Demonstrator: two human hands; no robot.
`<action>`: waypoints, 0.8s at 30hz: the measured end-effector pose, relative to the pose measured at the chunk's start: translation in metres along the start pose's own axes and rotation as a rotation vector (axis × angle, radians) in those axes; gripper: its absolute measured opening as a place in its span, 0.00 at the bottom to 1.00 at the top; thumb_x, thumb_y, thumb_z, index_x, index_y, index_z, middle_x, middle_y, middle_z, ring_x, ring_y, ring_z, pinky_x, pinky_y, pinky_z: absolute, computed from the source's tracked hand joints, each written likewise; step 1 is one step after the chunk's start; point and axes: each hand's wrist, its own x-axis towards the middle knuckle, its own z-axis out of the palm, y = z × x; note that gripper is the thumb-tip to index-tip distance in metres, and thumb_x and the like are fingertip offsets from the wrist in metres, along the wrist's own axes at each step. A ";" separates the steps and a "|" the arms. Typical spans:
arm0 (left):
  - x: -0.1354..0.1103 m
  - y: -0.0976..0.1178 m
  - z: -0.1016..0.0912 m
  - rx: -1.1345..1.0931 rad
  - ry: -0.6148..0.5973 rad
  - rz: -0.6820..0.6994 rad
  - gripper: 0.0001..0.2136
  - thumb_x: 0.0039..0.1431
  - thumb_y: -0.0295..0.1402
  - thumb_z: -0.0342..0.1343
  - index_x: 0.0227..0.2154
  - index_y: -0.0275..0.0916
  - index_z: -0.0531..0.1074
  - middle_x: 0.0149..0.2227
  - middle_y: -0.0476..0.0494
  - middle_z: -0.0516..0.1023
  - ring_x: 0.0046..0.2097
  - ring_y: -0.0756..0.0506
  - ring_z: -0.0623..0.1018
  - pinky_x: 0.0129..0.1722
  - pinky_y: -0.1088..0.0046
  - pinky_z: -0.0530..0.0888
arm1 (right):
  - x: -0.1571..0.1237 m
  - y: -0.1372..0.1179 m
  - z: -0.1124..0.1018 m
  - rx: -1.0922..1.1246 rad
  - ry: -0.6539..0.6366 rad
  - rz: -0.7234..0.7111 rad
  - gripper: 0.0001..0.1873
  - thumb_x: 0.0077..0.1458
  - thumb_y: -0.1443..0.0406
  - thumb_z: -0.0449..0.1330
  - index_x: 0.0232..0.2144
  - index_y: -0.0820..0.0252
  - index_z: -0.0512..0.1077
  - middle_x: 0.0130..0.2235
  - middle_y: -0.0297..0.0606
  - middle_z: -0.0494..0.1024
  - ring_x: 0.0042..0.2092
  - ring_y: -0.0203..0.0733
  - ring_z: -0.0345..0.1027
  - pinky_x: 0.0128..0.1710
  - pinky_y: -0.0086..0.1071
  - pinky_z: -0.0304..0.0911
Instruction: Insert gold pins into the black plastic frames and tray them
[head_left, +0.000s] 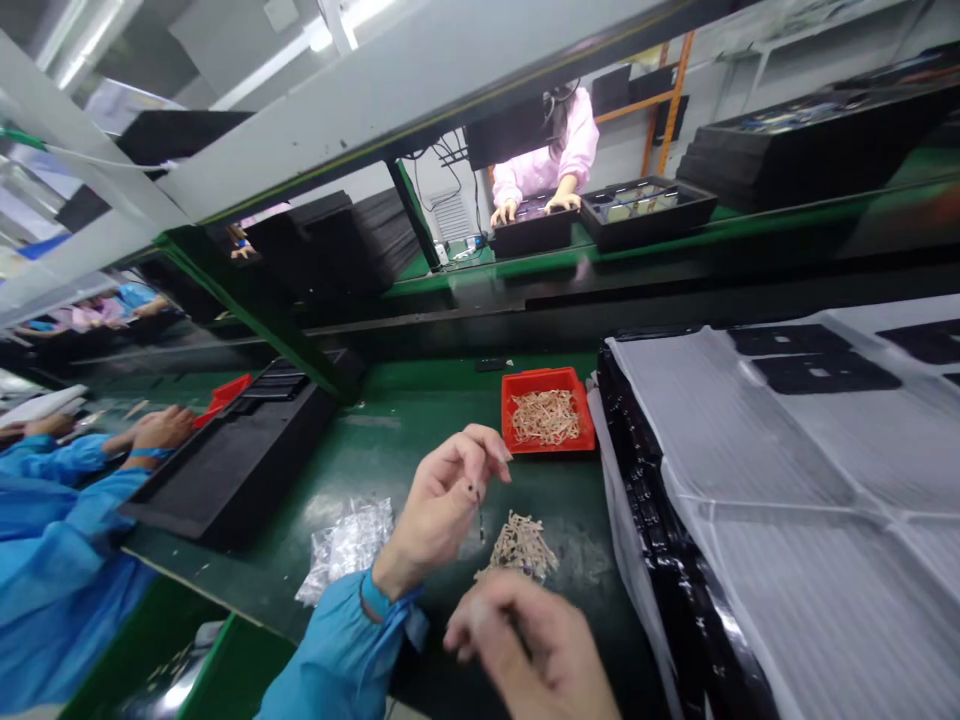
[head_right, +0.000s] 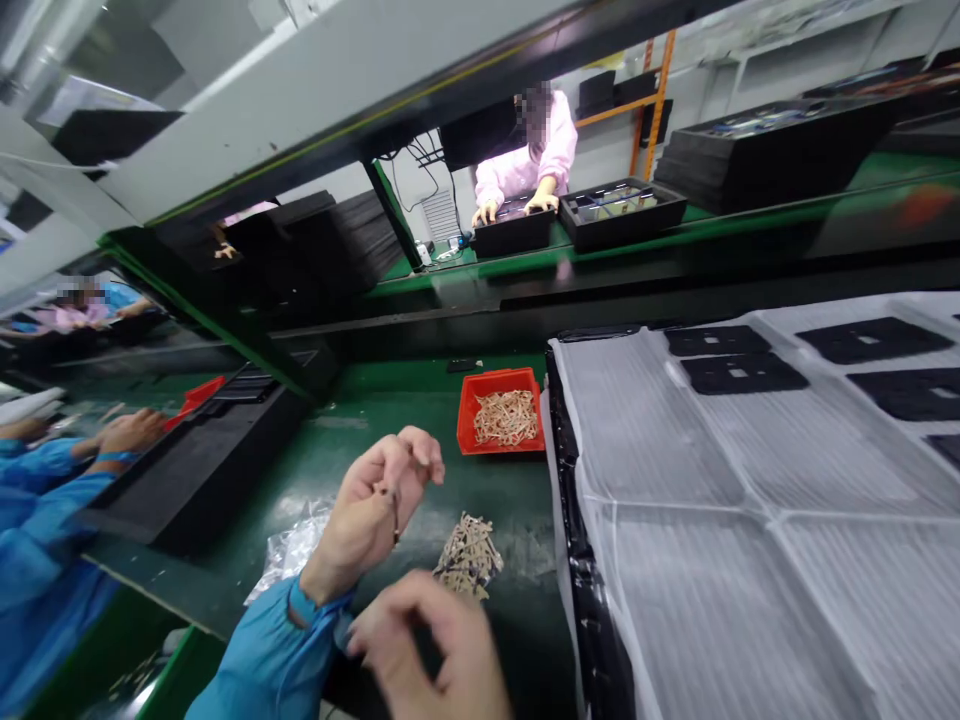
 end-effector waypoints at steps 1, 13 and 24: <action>-0.001 0.005 0.000 -0.074 0.026 0.004 0.26 0.64 0.57 0.62 0.28 0.43 0.57 0.40 0.46 0.70 0.42 0.44 0.72 0.42 0.67 0.73 | 0.002 -0.001 0.000 0.125 0.126 0.091 0.19 0.74 0.54 0.54 0.42 0.59 0.80 0.37 0.40 0.85 0.37 0.38 0.80 0.40 0.31 0.76; -0.010 0.007 0.007 -0.372 0.016 -0.023 0.25 0.59 0.47 0.71 0.25 0.42 0.60 0.33 0.47 0.68 0.41 0.43 0.71 0.41 0.67 0.72 | 0.009 0.003 0.006 0.674 0.093 0.227 0.15 0.67 0.53 0.65 0.43 0.57 0.83 0.36 0.40 0.86 0.34 0.34 0.76 0.39 0.28 0.72; -0.012 0.010 0.004 -0.306 0.064 -0.018 0.21 0.58 0.48 0.70 0.27 0.42 0.67 0.34 0.46 0.72 0.40 0.43 0.74 0.41 0.67 0.75 | 0.008 0.001 0.008 0.618 0.165 0.212 0.14 0.65 0.54 0.68 0.36 0.59 0.81 0.33 0.41 0.86 0.32 0.35 0.76 0.36 0.27 0.72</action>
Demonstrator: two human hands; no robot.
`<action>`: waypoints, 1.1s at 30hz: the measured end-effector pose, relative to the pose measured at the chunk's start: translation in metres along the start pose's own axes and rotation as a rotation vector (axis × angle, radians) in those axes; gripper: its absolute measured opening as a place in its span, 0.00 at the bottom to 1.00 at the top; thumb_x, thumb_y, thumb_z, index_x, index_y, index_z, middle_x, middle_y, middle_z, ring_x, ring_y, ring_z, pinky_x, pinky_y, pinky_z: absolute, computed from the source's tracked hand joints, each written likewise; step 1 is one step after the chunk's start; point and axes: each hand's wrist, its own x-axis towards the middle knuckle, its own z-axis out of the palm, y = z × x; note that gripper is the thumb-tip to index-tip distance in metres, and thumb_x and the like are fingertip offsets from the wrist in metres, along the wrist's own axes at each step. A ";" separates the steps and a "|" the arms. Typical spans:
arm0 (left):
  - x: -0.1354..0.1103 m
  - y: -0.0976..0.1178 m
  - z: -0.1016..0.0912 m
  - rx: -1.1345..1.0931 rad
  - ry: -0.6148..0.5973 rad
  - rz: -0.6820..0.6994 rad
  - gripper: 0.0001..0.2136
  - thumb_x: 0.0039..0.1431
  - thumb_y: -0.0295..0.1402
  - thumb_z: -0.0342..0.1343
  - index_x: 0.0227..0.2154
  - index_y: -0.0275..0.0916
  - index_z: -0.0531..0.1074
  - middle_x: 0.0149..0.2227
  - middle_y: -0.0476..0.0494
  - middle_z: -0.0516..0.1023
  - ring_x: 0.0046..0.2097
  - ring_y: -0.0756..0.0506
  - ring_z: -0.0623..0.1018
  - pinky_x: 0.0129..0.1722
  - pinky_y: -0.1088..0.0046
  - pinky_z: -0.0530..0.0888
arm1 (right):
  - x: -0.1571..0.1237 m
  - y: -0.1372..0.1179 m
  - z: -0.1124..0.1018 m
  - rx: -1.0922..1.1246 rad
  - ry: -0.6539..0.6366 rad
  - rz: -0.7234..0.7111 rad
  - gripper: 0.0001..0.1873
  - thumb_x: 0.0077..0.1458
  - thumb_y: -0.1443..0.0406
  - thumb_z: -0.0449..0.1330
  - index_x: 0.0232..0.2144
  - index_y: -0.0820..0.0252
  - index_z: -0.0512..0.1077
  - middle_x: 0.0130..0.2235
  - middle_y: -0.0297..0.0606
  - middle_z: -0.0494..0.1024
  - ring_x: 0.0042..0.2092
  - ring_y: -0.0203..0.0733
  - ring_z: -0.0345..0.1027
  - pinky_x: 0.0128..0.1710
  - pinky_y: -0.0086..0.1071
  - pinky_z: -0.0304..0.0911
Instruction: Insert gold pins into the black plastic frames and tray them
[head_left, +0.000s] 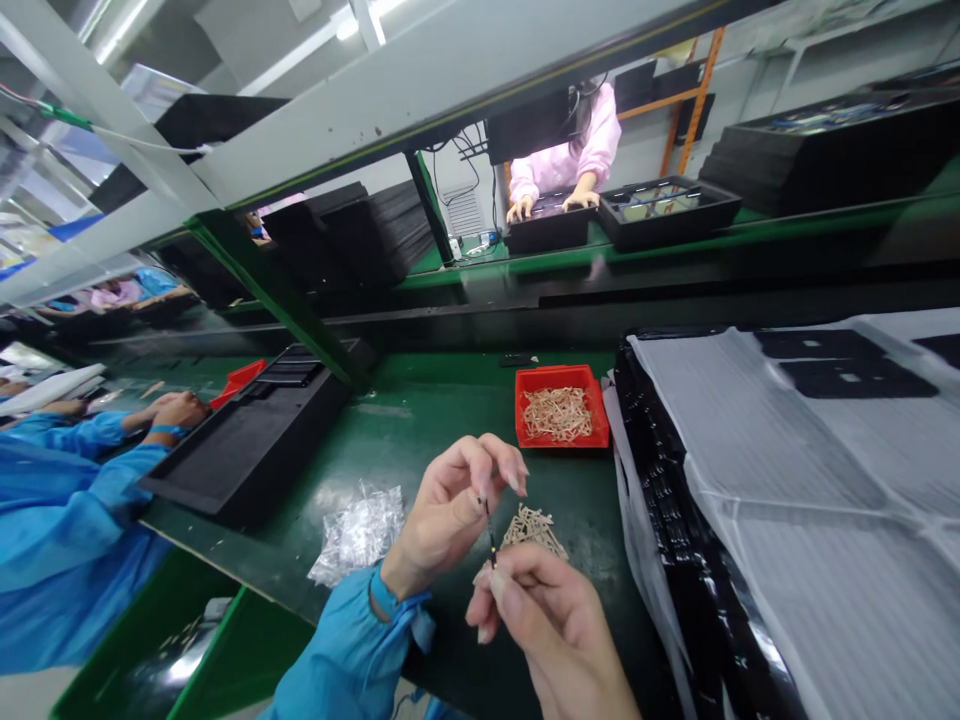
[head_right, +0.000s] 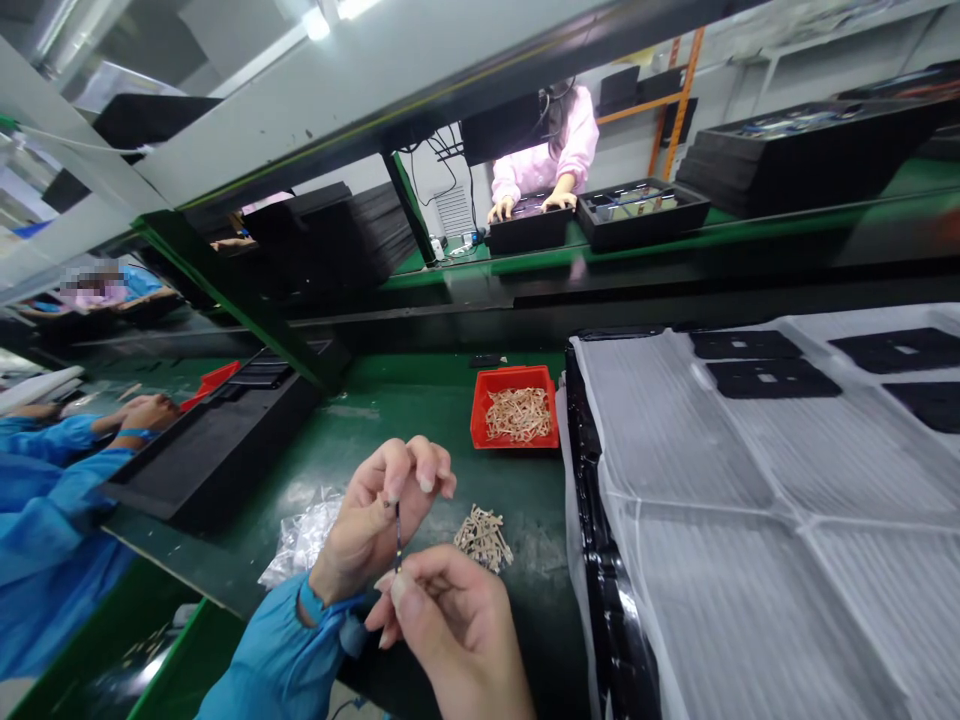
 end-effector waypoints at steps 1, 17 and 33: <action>-0.003 0.005 0.000 0.027 0.030 0.010 0.18 0.59 0.49 0.70 0.31 0.43 0.70 0.36 0.45 0.73 0.41 0.43 0.74 0.41 0.66 0.76 | -0.001 -0.001 0.001 -0.013 0.016 -0.010 0.14 0.65 0.54 0.68 0.36 0.59 0.81 0.32 0.41 0.86 0.32 0.35 0.76 0.36 0.27 0.72; -0.073 0.044 0.005 1.007 0.043 0.178 0.09 0.70 0.31 0.59 0.46 0.51 0.83 0.58 0.41 0.83 0.58 0.36 0.82 0.57 0.56 0.81 | -0.001 0.001 0.017 -0.682 0.255 -0.708 0.12 0.61 0.74 0.61 0.38 0.54 0.80 0.30 0.34 0.82 0.30 0.37 0.73 0.35 0.30 0.70; -0.078 0.046 -0.010 0.869 0.045 0.152 0.09 0.69 0.28 0.59 0.43 0.50 0.81 0.45 0.46 0.87 0.46 0.43 0.86 0.46 0.68 0.83 | 0.007 0.015 0.022 -0.904 0.217 -0.762 0.11 0.60 0.75 0.58 0.36 0.53 0.75 0.27 0.32 0.76 0.27 0.37 0.68 0.30 0.30 0.63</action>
